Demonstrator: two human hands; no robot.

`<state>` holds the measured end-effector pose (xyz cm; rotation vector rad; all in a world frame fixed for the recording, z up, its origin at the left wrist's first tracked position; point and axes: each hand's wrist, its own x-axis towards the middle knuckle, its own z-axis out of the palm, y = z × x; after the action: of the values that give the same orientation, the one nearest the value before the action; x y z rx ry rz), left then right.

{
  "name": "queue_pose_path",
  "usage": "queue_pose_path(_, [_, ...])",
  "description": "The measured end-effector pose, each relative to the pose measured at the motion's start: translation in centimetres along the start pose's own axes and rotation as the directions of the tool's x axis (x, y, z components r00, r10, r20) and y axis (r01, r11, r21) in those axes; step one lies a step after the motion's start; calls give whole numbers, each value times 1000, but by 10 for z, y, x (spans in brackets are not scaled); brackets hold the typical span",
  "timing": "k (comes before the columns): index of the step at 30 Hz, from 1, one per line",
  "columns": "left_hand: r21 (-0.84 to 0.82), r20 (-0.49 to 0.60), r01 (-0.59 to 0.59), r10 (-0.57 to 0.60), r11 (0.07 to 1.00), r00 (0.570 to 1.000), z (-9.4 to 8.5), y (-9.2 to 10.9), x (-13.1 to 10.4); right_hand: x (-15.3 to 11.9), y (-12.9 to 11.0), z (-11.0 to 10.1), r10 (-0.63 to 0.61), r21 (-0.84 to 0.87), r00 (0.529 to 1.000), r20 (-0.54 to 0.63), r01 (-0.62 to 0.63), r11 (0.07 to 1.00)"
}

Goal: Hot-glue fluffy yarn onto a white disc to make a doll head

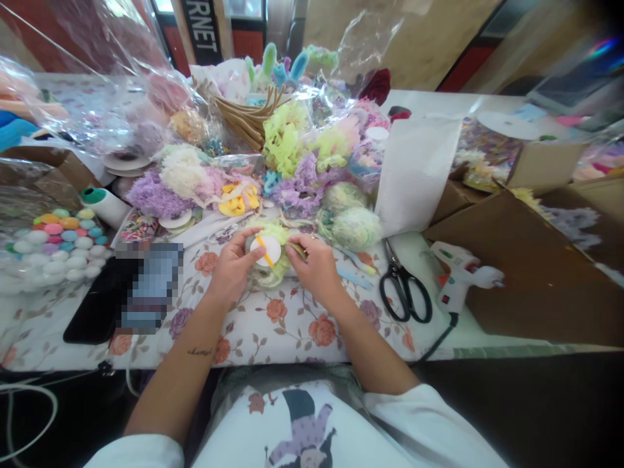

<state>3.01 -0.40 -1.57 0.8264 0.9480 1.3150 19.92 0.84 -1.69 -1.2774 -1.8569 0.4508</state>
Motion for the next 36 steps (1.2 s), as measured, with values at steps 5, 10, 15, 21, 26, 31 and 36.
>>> queue_pose_path(5, [-68,7,86,-86,994,996,2,2,0,6,-1,-7,45,119,998,-38,-40,992])
queue_pose_path(10, [-148,0,133,-135,980,991,2,5,-1,12,-6,-10,81,250,996,-48,-66,966])
queue_pose_path(15, [-152,59,203,-196,967,979,3,10,-2,24,-9,-12,70,222,996,-50,-57,973])
queue_pose_path(21, [-138,154,256,-235,957,960,-1,8,-4,46,-15,-22,-72,244,990,118,41,969])
queue_pose_path(26, [-119,202,264,-237,957,950,-5,3,-3,46,-14,-17,81,418,996,38,-90,904])
queue_pose_path(31, [-193,91,263,-250,945,964,-4,3,0,20,-4,-8,280,556,955,-99,-180,811])
queue_pose_path(36, [-222,13,115,-115,968,993,1,4,1,-2,0,3,211,524,976,51,-206,826])
